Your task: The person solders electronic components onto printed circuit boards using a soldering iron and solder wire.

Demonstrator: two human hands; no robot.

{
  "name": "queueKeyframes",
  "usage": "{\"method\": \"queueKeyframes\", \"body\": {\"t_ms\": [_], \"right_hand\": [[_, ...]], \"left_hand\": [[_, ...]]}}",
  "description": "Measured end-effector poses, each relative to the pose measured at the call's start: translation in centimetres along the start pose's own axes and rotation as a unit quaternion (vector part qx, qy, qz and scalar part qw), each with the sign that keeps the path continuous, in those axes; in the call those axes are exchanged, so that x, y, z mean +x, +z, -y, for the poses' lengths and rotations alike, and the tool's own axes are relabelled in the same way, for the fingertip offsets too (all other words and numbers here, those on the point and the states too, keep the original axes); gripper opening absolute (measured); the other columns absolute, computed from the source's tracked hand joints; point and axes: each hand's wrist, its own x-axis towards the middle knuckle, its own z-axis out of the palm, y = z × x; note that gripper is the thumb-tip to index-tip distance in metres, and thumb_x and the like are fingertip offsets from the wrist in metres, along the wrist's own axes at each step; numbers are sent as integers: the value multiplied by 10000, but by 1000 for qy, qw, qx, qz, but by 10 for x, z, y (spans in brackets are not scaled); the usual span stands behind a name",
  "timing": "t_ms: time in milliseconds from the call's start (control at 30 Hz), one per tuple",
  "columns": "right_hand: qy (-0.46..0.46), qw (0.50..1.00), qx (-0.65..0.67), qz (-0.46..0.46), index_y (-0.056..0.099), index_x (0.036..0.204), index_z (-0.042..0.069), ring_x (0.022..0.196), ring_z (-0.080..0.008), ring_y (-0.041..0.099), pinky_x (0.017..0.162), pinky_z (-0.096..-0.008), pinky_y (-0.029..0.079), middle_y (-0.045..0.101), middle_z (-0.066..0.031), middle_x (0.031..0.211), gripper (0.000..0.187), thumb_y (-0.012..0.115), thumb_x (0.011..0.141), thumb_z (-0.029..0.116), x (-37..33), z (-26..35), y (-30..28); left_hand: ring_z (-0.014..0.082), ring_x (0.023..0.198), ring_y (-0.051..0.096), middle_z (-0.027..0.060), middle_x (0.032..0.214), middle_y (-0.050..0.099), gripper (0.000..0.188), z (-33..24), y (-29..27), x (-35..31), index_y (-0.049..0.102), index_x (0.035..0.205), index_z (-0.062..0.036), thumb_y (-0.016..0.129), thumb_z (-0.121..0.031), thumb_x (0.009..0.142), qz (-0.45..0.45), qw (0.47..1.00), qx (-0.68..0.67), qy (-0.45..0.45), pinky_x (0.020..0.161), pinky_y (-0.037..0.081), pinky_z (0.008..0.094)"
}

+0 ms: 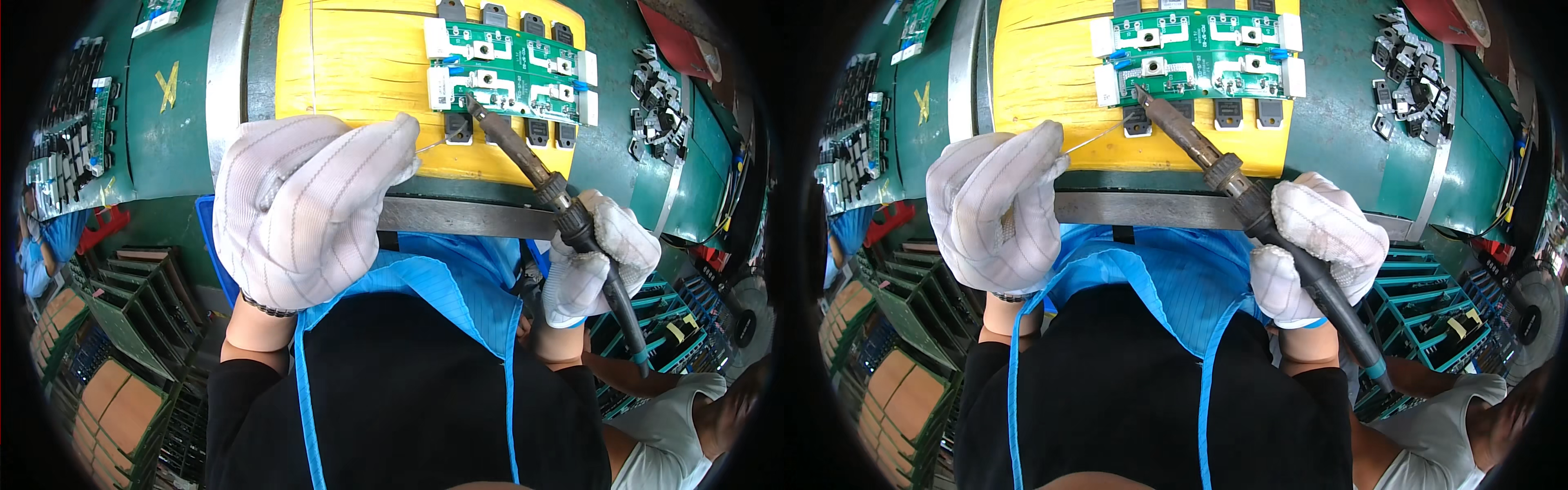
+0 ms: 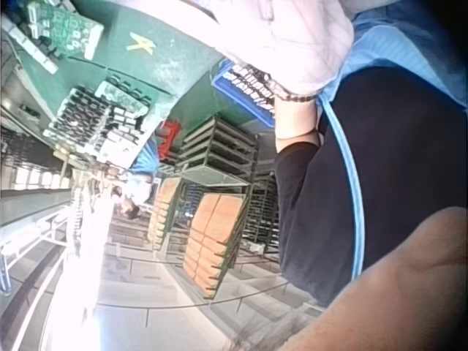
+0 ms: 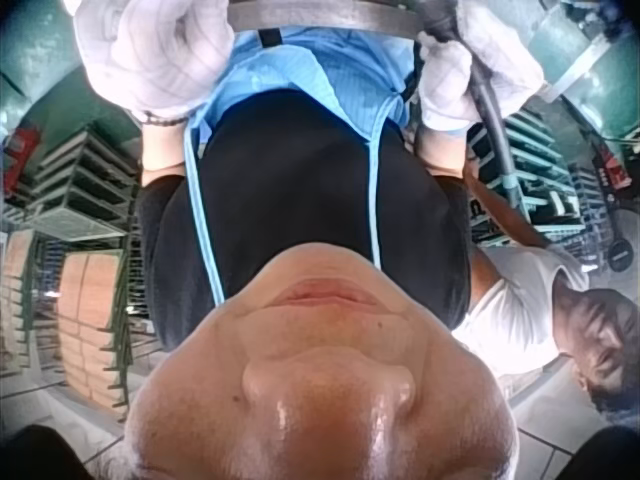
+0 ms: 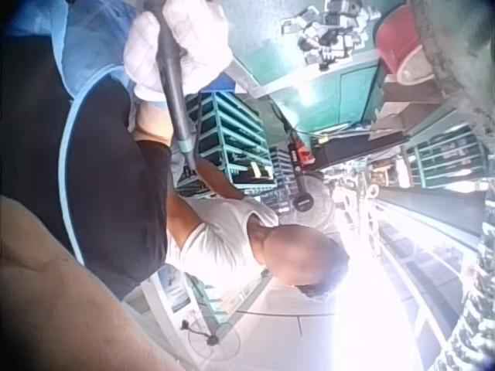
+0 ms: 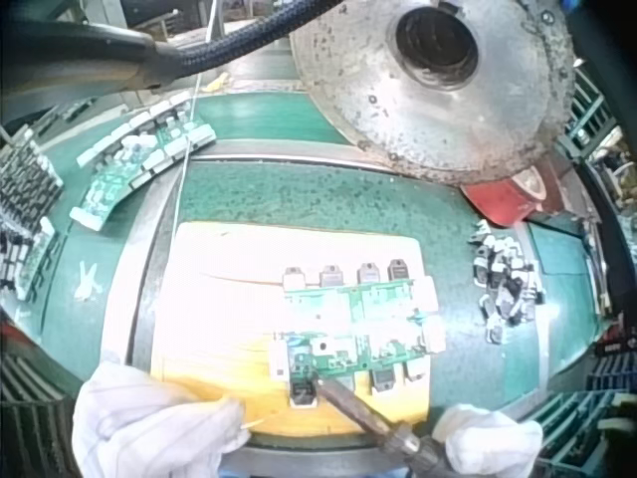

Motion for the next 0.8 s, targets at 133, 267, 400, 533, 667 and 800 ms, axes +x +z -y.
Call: {"method": "queueKeyframes", "body": {"t_ms": [133,267,400,533,667,800], "right_hand": [[27,998,39,37,712,954,-39,707,-242,642,735,-352,522,678,-110,783,439,789,757,346,3,5,2],[-21,999,-5,24,611,996,-24,689,-223,620,684,-334,518,614,-121,808,472,729,845,407,3,2,2],[4,999,37,32,714,980,-38,702,-245,640,736,-353,522,683,-117,784,427,790,758,319,2,1,-1],[9,999,37,36,715,975,-39,698,-250,640,735,-354,523,683,-119,784,424,791,759,318,2,1,-1],[-6,1000,19,4,710,937,-36,675,-248,630,715,-351,522,664,-110,752,427,780,778,354,4,5,5],[-14,996,-87,-25,523,901,0,642,-193,561,667,-322,482,510,-83,676,636,606,920,630,0,3,3]], "left_hand": [[206,893,642,-5,985,730,308,1,3,-1,728,1035,-104,787,-13,747,-8,1000,30,0,792,531,322],[197,884,643,-19,987,728,322,-1,5,2,743,1037,-112,798,-11,736,2,999,37,-19,779,542,310],[198,877,651,-18,980,729,319,-1,6,1,756,1043,-118,801,-24,742,9,999,39,-18,763,552,308],[208,878,658,-6,976,731,306,-1,7,2,750,1045,-107,789,-14,756,21,999,32,-25,770,550,313],[219,886,662,4,981,731,293,-2,7,1,734,1043,-89,770,11,770,9,1000,25,-14,779,546,319],[217,896,667,10,991,732,297,-2,1,-2,714,1038,-87,758,37,771,1,1000,4,-15,792,542,332]]}}
